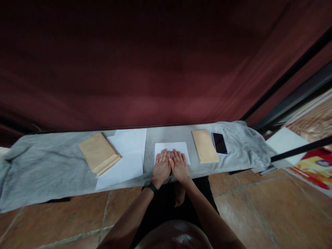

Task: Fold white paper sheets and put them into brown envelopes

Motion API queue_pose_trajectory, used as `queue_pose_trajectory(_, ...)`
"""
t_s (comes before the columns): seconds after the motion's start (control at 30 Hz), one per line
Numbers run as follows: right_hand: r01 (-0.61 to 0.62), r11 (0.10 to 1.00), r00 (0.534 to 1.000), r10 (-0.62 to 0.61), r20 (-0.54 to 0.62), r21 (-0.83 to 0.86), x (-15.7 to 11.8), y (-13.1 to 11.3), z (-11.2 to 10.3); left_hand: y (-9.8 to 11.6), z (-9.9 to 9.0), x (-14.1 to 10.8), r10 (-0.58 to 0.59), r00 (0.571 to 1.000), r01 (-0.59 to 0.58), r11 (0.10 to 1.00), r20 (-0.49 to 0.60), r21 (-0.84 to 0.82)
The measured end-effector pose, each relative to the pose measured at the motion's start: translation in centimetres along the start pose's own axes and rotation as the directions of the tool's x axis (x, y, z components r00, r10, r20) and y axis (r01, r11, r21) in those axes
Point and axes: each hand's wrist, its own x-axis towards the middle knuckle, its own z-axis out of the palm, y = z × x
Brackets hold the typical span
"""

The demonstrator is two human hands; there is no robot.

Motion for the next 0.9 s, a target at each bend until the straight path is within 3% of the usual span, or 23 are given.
queue_pose_trajectory(0.63, -0.131, 0.990, 0.974, 0.117, -0.194, -0.058, -0.9, 2.5, 0.9, -1.5, 0.1, -0.7, -0.226, 0.959, 0.215, 0.974, -0.173, -0.077)
queue_pose_trajectory(0.9, -0.179, 0.981, 0.954, 0.154, -0.258, -0.078, -1.8, 3.5, 0.7, -1.9, -0.1, -1.3, -0.251, 0.933, 0.240, 0.968, -0.258, -0.075)
